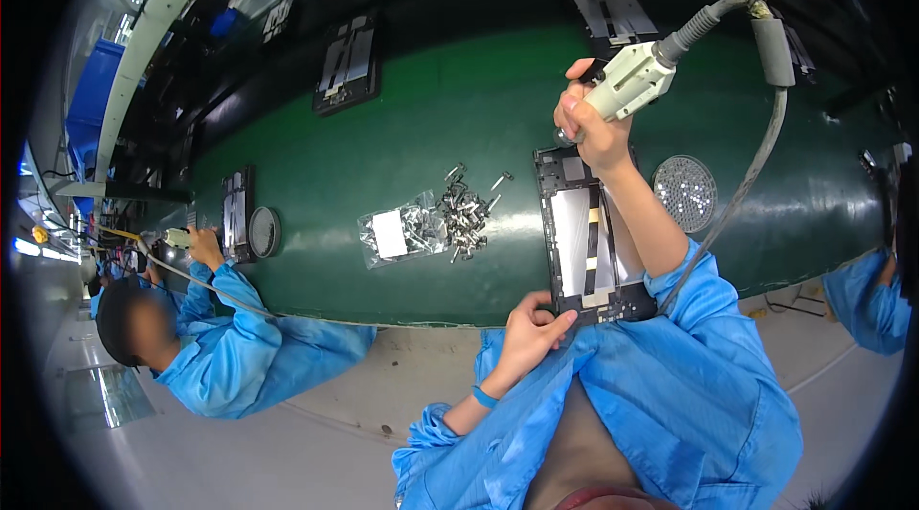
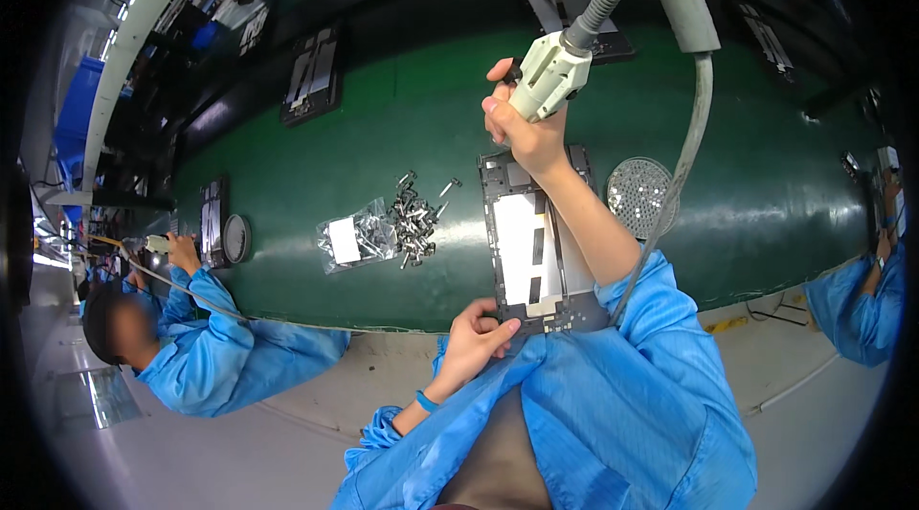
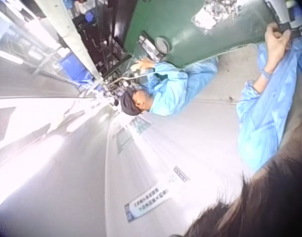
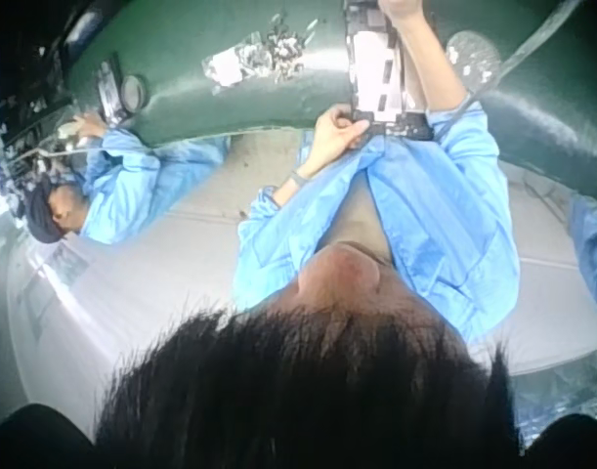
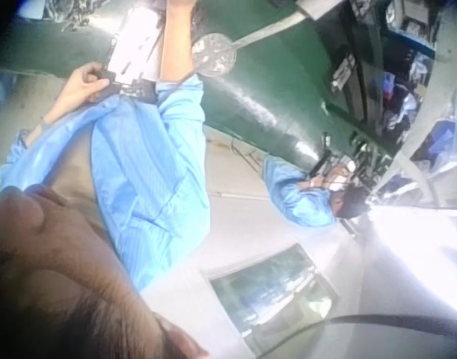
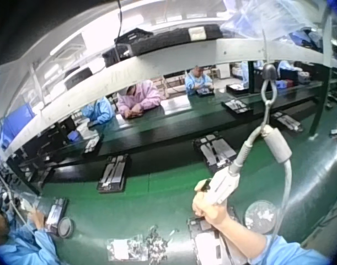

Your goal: The person is assembling electronic tablets by placing components and using an electric screwdriver to secure them to the frame on a production line.

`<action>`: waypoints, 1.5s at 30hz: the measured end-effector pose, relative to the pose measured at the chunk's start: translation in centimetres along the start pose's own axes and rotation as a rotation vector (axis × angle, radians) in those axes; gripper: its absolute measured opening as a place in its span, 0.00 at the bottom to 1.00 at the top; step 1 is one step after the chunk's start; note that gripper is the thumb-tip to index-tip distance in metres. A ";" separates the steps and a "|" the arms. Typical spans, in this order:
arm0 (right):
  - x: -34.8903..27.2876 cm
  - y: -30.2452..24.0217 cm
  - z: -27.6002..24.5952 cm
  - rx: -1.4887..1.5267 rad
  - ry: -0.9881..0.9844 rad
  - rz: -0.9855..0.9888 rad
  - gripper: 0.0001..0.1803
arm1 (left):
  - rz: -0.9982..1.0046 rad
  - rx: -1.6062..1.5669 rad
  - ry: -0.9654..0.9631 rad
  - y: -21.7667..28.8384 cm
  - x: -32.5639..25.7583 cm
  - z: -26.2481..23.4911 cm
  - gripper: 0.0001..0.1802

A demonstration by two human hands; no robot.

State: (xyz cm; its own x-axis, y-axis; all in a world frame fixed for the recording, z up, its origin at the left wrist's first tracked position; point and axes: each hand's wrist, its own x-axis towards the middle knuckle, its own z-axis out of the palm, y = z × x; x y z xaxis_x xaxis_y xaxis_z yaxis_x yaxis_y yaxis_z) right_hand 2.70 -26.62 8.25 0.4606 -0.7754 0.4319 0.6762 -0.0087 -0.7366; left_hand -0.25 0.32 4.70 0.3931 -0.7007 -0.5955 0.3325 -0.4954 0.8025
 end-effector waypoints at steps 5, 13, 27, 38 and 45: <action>1.0 -3.9 -0.4 0.043 0.033 -0.048 0.14 | 0.170 -0.033 -0.223 2.5 0.6 -0.5 0.12; 2.1 -11.4 -6.1 -0.035 0.139 -0.357 0.15 | 0.335 0.185 -0.077 15.0 12.4 -6.2 0.22; 2.5 -14.7 -10.8 -0.220 0.258 -0.463 0.14 | 0.583 0.376 0.844 19.3 28.9 -2.2 0.20; 2.0 -15.4 -9.9 -0.174 0.200 -0.451 0.13 | 0.308 0.623 0.484 21.8 36.0 12.0 0.25; 2.5 -15.4 -12.5 -0.254 0.097 -0.379 0.12 | 0.244 0.060 0.178 23.7 33.5 11.1 0.15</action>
State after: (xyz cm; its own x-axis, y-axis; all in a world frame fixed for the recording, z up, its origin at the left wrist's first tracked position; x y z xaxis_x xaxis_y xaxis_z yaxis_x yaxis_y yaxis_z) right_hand -13.77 -36.31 14.10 0.1445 -0.7431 0.6534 0.6185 -0.4476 -0.6458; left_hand 11.29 -40.60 4.15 0.6006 -0.7046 -0.3778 0.1603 -0.3568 0.9203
